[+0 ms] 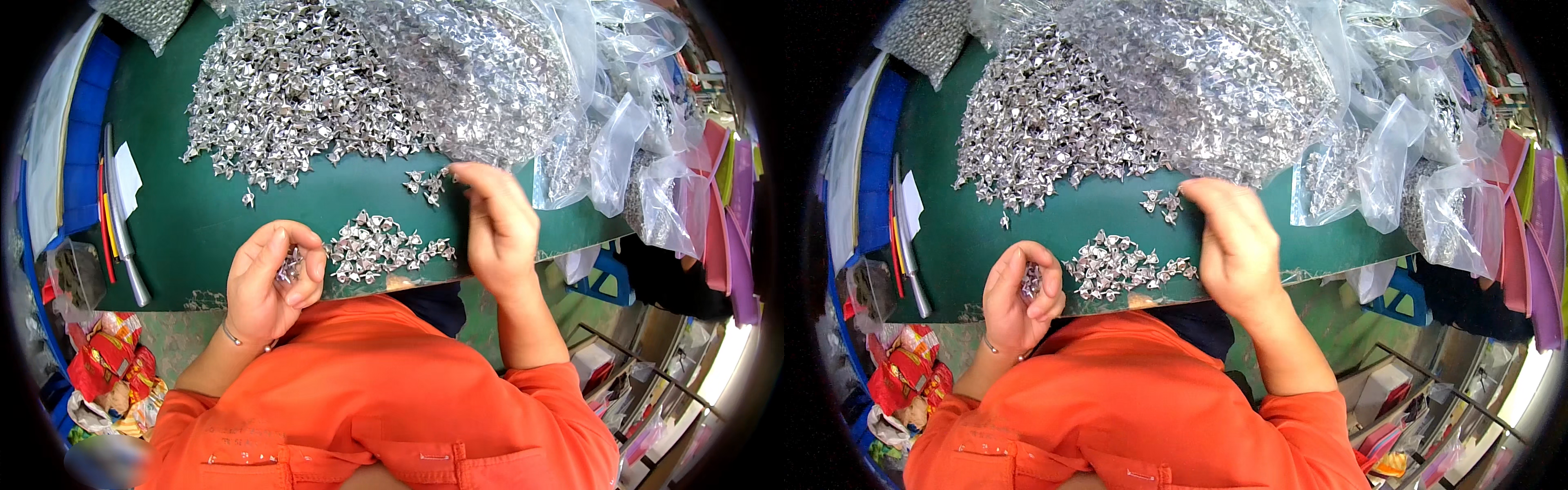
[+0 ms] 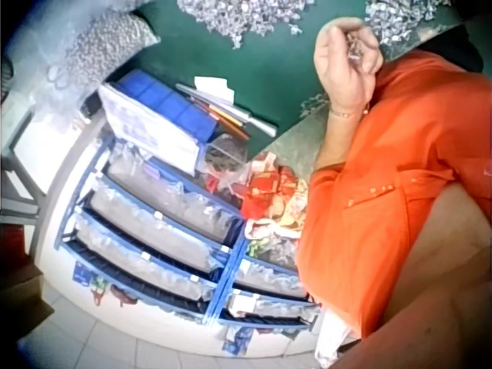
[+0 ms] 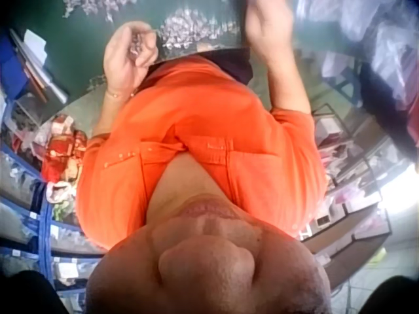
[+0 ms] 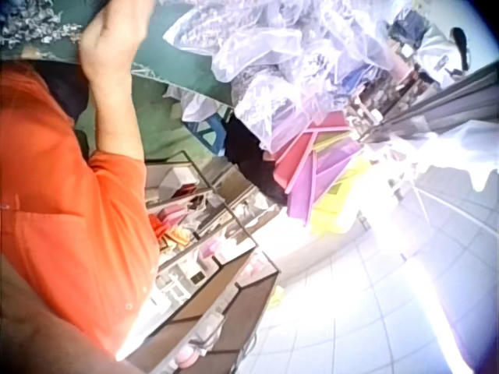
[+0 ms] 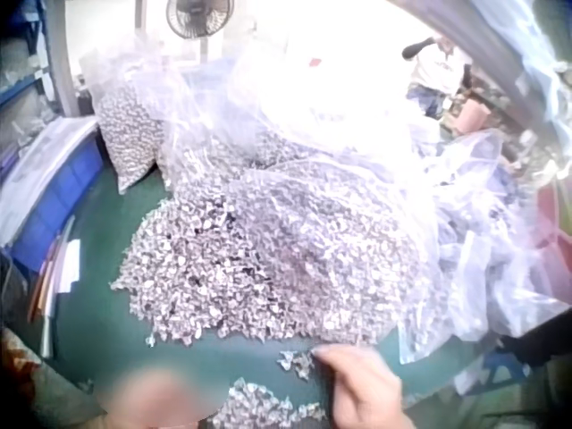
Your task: The person sorts small silver metal fasteners on a green worktable, picking them up one by one and placing them into a small pile. The person occasionally reaches for more fasteners from a large plastic bag on the table.
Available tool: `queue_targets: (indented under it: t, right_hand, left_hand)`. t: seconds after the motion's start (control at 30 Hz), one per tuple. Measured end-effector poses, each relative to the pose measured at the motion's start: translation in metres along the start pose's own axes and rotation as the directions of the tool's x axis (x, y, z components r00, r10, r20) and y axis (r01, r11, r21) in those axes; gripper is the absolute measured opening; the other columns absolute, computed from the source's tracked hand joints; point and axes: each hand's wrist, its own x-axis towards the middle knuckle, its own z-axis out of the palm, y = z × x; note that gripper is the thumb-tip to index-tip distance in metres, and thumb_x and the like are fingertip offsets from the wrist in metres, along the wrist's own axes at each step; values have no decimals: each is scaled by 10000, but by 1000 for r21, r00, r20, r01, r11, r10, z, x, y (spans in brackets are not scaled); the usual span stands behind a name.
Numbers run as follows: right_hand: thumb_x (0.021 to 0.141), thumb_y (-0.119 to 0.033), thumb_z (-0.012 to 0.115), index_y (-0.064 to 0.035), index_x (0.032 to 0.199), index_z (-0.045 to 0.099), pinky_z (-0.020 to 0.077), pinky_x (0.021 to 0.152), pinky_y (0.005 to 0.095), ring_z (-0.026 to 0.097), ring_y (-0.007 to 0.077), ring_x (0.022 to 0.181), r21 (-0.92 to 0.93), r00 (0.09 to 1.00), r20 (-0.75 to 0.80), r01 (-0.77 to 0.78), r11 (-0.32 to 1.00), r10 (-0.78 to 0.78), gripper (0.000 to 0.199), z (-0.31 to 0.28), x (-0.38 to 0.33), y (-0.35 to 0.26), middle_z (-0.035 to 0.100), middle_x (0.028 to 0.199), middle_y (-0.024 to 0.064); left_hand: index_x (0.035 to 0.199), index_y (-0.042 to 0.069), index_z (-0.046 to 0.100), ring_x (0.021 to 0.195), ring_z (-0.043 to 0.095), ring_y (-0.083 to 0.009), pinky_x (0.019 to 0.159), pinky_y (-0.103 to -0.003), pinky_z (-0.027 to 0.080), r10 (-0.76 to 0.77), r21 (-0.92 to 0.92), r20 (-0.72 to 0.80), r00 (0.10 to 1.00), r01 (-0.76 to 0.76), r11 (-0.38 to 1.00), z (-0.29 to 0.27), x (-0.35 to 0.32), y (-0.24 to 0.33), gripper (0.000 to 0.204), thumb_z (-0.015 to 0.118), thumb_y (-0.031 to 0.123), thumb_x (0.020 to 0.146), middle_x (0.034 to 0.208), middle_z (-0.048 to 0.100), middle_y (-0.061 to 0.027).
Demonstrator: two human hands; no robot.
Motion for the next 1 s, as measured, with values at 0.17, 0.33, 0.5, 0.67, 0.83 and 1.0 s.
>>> queue_targets:
  t: [0.17,0.33,0.5,0.67,0.83,1.0]
  right_hand:
    - [802,103,696,1,964,698,541,761,356,677,295,842,-38,996,-60,66,997,-68,192,-7,3,-1,701,907,135]
    - [796,87,719,-16,936,700,529,700,355,664,284,763,89,998,66,14,996,-20,174,4,-5,-6,695,854,114]
    - [814,83,711,-18,944,704,533,703,358,668,283,769,56,999,-37,31,998,-29,165,0,-5,-3,699,853,114]
    - [768,76,728,-27,942,683,518,723,390,635,305,806,8,972,42,231,973,-231,207,12,0,5,685,889,89]
    - [762,69,736,-28,911,684,520,728,379,641,291,818,59,966,145,208,976,-214,186,0,-3,1,679,888,85]
    - [757,76,740,-30,897,679,523,714,370,645,285,787,146,984,102,132,980,-148,186,-5,-3,1,690,866,82]
  left_hand:
    - [1142,-22,565,498,373,-64,452,-215,328,9,11,-25,1000,-9,1000,2,1,0,368,355,279,1117,860,602,-134]
    - [1135,-35,590,538,395,-77,479,-219,339,29,-45,-10,1000,-30,999,3,0,0,339,375,226,1111,874,629,-141]
    - [1142,-24,567,504,371,-62,462,-210,346,35,12,-36,999,-35,999,2,0,-2,360,357,268,1117,859,598,-125]
    - [1136,-20,572,509,378,-64,465,-208,348,35,-8,-37,999,-35,999,1,1,-2,355,362,266,1115,860,599,-123]
    - [1135,-14,578,509,380,-65,462,-207,341,46,-5,-40,998,-46,999,1,0,-3,346,370,261,1113,863,607,-127]
    - [1128,-13,582,504,382,-67,453,-208,332,42,-9,-34,999,-42,999,1,0,-4,342,371,255,1112,855,613,-131]
